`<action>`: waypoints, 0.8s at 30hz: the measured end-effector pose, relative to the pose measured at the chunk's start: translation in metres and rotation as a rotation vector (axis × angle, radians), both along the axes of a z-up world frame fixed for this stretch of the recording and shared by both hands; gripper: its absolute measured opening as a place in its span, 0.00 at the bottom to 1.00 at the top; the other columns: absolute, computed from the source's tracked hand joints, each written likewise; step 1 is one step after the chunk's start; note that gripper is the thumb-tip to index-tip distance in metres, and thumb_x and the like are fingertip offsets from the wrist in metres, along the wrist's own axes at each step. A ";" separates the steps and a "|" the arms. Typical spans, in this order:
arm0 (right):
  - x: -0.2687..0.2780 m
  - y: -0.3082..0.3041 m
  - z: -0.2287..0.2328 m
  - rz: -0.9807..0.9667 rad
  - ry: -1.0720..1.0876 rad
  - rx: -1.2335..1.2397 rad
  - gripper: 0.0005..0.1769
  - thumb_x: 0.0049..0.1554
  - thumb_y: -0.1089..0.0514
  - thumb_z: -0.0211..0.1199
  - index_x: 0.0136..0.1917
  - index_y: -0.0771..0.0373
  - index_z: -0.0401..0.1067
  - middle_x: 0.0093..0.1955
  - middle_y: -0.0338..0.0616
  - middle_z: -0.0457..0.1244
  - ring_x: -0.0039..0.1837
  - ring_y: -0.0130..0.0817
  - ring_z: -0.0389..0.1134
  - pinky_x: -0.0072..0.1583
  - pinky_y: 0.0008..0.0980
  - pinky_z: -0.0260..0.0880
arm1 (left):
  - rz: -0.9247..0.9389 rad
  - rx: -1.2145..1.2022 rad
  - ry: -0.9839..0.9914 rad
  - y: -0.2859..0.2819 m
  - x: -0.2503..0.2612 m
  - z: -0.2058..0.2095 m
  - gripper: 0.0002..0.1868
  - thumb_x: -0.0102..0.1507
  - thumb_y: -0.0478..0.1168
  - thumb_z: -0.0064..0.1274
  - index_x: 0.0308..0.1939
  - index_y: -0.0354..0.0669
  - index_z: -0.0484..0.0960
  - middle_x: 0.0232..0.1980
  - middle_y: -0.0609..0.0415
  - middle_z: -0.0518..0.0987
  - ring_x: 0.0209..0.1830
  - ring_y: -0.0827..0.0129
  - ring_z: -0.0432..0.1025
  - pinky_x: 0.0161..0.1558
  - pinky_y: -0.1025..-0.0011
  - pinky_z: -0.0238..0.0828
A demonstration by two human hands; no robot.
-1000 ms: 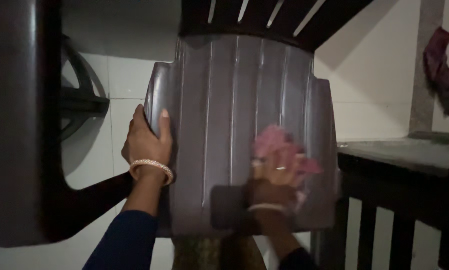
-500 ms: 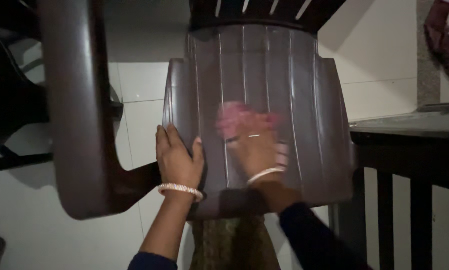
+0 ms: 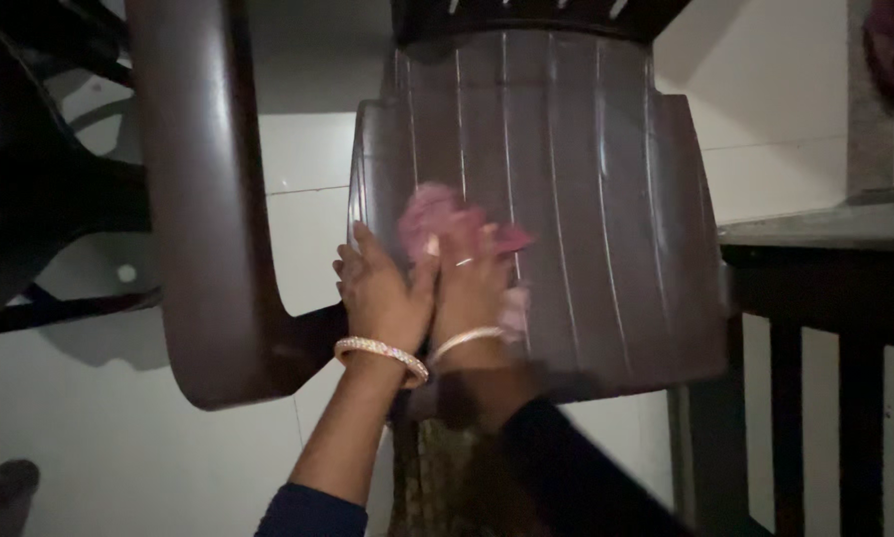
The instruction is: The person wipes a brown plastic chair with a pink cloth, cleaning the backrest, seat, and armrests. The person moves the chair slightly to access different areas and continues wiping until the surfaces appear clean.
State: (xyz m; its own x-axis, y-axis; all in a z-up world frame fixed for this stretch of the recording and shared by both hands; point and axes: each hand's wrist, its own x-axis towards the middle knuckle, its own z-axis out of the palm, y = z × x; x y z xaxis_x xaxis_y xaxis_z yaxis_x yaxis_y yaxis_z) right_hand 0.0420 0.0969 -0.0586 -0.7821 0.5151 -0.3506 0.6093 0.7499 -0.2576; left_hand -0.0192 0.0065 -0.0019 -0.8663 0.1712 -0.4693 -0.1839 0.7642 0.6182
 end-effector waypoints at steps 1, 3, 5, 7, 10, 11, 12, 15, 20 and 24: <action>0.003 -0.023 0.007 -0.101 0.075 -0.131 0.39 0.57 0.45 0.60 0.78 0.58 0.58 0.80 0.60 0.44 0.75 0.69 0.43 0.72 0.66 0.41 | 0.005 0.011 0.002 0.000 -0.002 -0.003 0.54 0.63 0.60 0.53 0.76 0.24 0.46 0.74 0.15 0.51 0.76 0.25 0.46 0.75 0.46 0.43; 0.026 -0.050 0.021 0.297 0.153 0.012 0.40 0.57 0.45 0.62 0.75 0.70 0.60 0.77 0.70 0.48 0.74 0.75 0.44 0.74 0.68 0.45 | 0.005 0.024 0.025 -0.001 -0.003 -0.010 0.54 0.64 0.61 0.53 0.75 0.22 0.45 0.73 0.15 0.51 0.76 0.25 0.45 0.74 0.45 0.42; 0.062 -0.059 0.031 0.378 0.231 -0.032 0.30 0.54 0.49 0.61 0.68 0.61 0.72 0.74 0.52 0.58 0.81 0.60 0.50 0.75 0.65 0.47 | -0.002 0.026 0.046 -0.002 -0.001 -0.014 0.53 0.65 0.60 0.53 0.75 0.22 0.46 0.73 0.15 0.51 0.77 0.25 0.45 0.74 0.46 0.43; 0.095 -0.039 0.036 0.593 0.230 -0.125 0.19 0.56 0.46 0.60 0.56 0.56 0.76 0.75 0.53 0.58 0.80 0.62 0.49 0.72 0.72 0.43 | -0.018 0.015 0.065 -0.006 0.004 -0.016 0.51 0.65 0.59 0.53 0.75 0.22 0.49 0.74 0.14 0.51 0.76 0.25 0.46 0.75 0.47 0.46; 0.133 0.016 0.032 0.612 0.243 0.028 0.11 0.56 0.47 0.62 0.40 0.51 0.80 0.75 0.47 0.60 0.77 0.53 0.53 0.72 0.68 0.46 | -0.108 -0.027 0.124 -0.012 0.015 -0.015 0.47 0.65 0.58 0.54 0.73 0.24 0.54 0.76 0.16 0.46 0.78 0.27 0.44 0.75 0.49 0.44; 0.141 0.043 0.029 0.582 0.212 0.100 0.11 0.60 0.47 0.60 0.46 0.52 0.79 0.78 0.45 0.59 0.80 0.48 0.53 0.79 0.63 0.48 | -0.151 -0.068 0.137 -0.013 0.018 -0.015 0.47 0.64 0.58 0.55 0.73 0.25 0.55 0.76 0.16 0.44 0.78 0.28 0.43 0.75 0.50 0.44; 0.146 0.071 0.027 0.551 0.180 0.171 0.11 0.64 0.47 0.59 0.52 0.52 0.77 0.80 0.43 0.58 0.84 0.44 0.54 0.85 0.59 0.49 | -0.195 -0.109 0.150 -0.013 0.020 -0.014 0.47 0.63 0.57 0.55 0.73 0.26 0.56 0.77 0.16 0.43 0.78 0.29 0.43 0.75 0.50 0.43; 0.148 0.147 0.036 0.277 0.015 0.269 0.31 0.63 0.44 0.53 0.76 0.55 0.62 0.82 0.54 0.49 0.83 0.56 0.46 0.78 0.64 0.45 | -0.266 -0.187 0.167 -0.012 0.022 -0.015 0.48 0.61 0.57 0.56 0.73 0.27 0.56 0.76 0.15 0.39 0.77 0.28 0.41 0.74 0.49 0.42; 0.098 0.155 0.048 -0.071 -0.124 0.391 0.32 0.60 0.43 0.53 0.76 0.47 0.61 0.81 0.51 0.46 0.80 0.62 0.39 0.72 0.70 0.41 | -0.249 -0.194 0.157 -0.008 0.021 -0.018 0.48 0.61 0.59 0.56 0.74 0.29 0.57 0.76 0.15 0.40 0.76 0.27 0.42 0.73 0.46 0.43; 0.049 0.064 0.029 -0.038 0.006 0.227 0.34 0.55 0.48 0.56 0.73 0.56 0.64 0.80 0.57 0.45 0.80 0.63 0.42 0.73 0.68 0.42 | -0.221 -0.164 0.126 -0.008 0.018 -0.019 0.48 0.62 0.61 0.56 0.73 0.31 0.59 0.76 0.15 0.41 0.76 0.25 0.43 0.74 0.44 0.43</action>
